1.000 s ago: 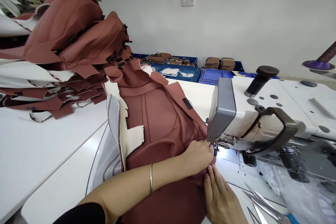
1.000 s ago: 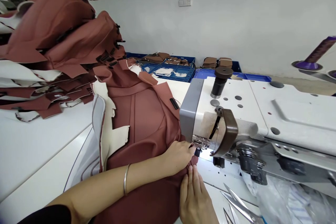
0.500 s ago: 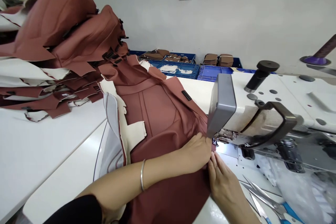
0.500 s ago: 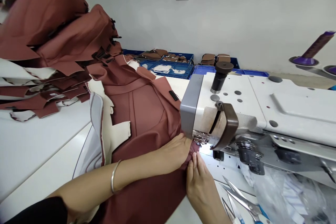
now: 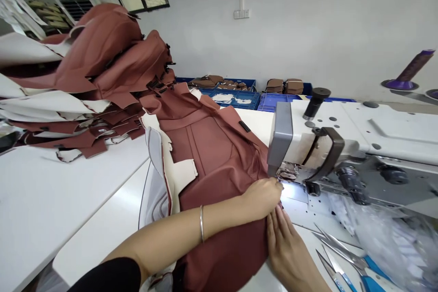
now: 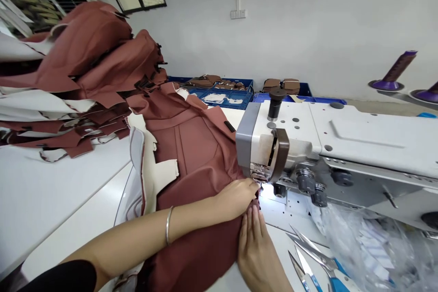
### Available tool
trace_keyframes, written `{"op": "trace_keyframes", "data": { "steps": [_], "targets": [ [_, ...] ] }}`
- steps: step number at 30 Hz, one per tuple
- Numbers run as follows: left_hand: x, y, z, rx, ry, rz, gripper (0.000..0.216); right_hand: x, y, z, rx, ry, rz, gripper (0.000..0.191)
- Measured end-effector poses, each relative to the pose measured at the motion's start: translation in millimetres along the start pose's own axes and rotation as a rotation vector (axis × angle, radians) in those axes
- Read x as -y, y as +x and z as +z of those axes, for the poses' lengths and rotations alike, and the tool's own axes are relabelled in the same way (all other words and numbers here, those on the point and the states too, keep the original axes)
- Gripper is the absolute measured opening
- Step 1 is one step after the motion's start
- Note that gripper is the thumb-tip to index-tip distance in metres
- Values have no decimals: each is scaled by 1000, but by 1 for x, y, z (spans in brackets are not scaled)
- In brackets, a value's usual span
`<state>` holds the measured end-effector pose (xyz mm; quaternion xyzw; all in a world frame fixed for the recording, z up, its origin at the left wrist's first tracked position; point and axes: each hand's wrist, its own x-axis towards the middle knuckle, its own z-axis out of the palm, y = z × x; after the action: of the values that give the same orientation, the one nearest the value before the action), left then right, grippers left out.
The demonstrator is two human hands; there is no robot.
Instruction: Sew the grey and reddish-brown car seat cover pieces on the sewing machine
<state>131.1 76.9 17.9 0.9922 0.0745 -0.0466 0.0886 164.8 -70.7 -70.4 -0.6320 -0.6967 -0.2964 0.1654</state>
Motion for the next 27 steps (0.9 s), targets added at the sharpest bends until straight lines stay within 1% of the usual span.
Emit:
{"op": "trace_keyframes", "data": {
  "steps": [2,4,8,11,12,14,16,19,21,27],
  "targets": [
    [3,7,13,-37,25,-102,16,8,-4,-1,-3,8,25,38],
    [5,8,21,-71,61,-148,18,12,-5,-2,0,-1,29,36],
    [5,1,21,-157,225,-83,23,9,-2,-5,-24,-20,34,34],
    [4,-4,18,-130,281,-35,38,7,1,-7,-56,-39,37,32],
    [4,-4,18,-122,294,-17,38,6,2,-8,-64,-40,43,31],
    [5,-5,18,-125,312,25,30,7,3,-8,-74,-38,51,31],
    [7,-4,18,-123,304,99,25,7,2,-7,-54,-40,45,30],
    [10,-2,18,-82,273,191,27,7,-2,-4,-19,-34,34,31],
    [11,-2,18,-69,268,201,27,6,-4,-2,-22,-20,34,32],
    [14,-1,19,-100,254,211,21,6,-5,-1,-19,-23,26,32]
  ]
}}
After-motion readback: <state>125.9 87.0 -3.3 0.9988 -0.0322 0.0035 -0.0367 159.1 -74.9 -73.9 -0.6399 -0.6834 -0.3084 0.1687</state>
